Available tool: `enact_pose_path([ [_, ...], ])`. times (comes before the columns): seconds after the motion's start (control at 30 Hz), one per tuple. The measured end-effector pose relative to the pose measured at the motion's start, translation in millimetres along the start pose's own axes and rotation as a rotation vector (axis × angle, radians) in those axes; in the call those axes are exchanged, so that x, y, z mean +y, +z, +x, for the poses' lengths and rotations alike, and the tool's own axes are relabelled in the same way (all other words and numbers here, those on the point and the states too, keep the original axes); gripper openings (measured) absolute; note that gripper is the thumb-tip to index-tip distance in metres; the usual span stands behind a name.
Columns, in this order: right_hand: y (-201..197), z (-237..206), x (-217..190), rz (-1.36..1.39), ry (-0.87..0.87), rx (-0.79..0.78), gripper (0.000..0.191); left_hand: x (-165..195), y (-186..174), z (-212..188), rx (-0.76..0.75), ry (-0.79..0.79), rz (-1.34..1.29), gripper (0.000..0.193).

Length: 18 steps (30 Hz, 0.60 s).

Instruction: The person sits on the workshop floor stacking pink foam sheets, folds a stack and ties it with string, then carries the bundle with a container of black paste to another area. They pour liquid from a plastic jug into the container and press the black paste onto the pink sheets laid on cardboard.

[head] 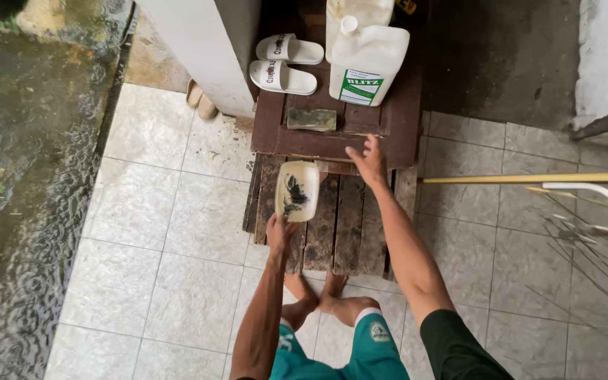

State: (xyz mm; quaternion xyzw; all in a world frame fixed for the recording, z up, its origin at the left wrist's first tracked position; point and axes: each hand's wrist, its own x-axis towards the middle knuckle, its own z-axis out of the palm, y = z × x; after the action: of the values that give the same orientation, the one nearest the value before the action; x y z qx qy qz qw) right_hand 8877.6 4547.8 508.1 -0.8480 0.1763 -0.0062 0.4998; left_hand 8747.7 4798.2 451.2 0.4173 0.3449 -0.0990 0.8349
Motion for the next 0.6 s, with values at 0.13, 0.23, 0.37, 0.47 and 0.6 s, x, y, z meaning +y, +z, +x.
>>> enact_pose_path([
  [0.13, -17.9, 89.7, 2.2, -0.096, -0.086, 0.212, 0.113, -21.3, -8.3, 51.4, 0.045, -0.003, -0.016, 0.041],
  [0.23, -38.1, 145.9, 0.8, -0.048, -0.362, 0.311, 0.130, -34.2, -17.9, 77.0, 0.021, 0.039, -0.039, 0.052],
  [0.37, -53.6, 180.1, 6.9, 0.116, -0.411, 0.001, 0.135, -52.9, -33.8, 94.1, 0.047, 0.162, 0.099, 0.067],
  [0.47, -50.6, 186.4, 14.5, -0.157, -0.466, 0.126, 0.128, -59.9, -40.1, 101.8, 0.373, -0.056, 0.529, 0.077],
  [0.6, -46.7, 192.7, 16.5, 0.050, -0.534, 0.031, 0.128, -54.1, -31.4, 116.9, 0.472, 0.525, 1.029, 0.079],
])
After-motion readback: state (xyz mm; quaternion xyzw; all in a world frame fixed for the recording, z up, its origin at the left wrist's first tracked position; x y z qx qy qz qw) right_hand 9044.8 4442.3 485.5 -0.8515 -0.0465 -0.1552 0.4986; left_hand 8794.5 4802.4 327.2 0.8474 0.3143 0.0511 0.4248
